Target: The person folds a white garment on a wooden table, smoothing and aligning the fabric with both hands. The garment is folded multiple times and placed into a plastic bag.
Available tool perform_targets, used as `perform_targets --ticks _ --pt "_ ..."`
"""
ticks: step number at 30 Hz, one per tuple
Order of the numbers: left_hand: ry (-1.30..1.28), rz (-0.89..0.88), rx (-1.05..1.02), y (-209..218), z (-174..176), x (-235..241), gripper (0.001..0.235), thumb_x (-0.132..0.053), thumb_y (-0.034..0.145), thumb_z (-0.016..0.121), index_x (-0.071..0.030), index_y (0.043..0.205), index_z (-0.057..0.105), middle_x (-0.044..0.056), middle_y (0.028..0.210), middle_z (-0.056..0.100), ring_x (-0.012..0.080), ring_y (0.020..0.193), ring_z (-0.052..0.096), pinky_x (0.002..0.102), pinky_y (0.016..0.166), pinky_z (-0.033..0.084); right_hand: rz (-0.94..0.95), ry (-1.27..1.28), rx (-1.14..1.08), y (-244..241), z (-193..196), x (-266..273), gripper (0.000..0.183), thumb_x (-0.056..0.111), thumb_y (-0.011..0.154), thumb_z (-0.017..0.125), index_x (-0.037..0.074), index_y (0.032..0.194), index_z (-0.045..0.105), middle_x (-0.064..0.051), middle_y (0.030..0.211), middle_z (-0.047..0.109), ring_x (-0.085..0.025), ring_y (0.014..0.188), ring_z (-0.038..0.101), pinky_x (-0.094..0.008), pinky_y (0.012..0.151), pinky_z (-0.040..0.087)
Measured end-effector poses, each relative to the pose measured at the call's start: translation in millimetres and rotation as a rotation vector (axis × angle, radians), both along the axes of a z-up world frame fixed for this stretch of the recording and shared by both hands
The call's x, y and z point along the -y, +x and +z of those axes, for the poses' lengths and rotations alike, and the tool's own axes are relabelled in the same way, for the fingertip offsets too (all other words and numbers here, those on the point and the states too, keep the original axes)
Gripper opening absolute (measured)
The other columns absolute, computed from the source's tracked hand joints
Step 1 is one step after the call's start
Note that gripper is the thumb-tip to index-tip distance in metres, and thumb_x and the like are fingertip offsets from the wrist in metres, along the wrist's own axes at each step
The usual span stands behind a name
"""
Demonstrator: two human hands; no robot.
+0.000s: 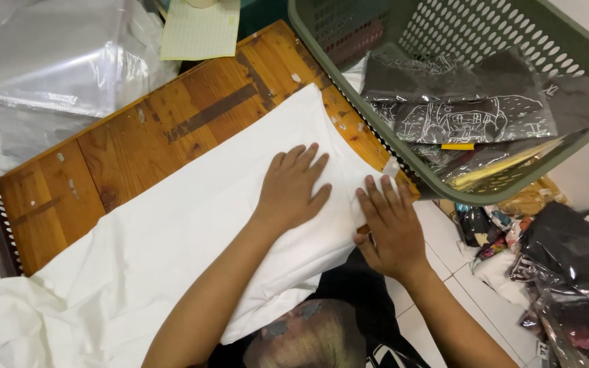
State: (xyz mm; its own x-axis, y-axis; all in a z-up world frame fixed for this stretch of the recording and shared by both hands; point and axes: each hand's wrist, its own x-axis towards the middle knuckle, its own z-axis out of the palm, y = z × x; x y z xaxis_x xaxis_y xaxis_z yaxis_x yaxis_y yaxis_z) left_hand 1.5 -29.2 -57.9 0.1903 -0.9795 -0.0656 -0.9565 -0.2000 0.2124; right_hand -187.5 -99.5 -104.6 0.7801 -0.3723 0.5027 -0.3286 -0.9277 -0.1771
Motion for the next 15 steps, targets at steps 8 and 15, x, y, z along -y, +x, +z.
perform_targets --ticks 8,15 --pt "-0.029 0.051 0.090 65.8 -16.7 61.7 0.056 -0.041 0.090 0.022 -0.009 0.136 0.025 0.008 0.143 0.022 0.0223 0.132 0.016 0.043 0.107 0.006 0.286 0.078 -0.165 45.3 28.5 -7.1 0.063 0.047 0.086 0.031 0.003 0.131 0.031 -0.019 0.137 0.028 -0.033 0.128 0.023 -0.046 0.104 0.012" --pt "-0.002 0.147 0.015 75.0 -15.3 76.0 0.062 -0.049 0.086 0.028 -0.011 0.135 0.027 0.005 0.141 0.025 0.0207 0.130 0.021 0.040 0.104 0.014 0.256 0.315 -0.531 69.4 34.1 4.9 0.066 0.046 0.087 0.033 0.000 0.134 0.020 -0.023 0.139 0.016 -0.034 0.130 0.011 -0.049 0.103 0.003"
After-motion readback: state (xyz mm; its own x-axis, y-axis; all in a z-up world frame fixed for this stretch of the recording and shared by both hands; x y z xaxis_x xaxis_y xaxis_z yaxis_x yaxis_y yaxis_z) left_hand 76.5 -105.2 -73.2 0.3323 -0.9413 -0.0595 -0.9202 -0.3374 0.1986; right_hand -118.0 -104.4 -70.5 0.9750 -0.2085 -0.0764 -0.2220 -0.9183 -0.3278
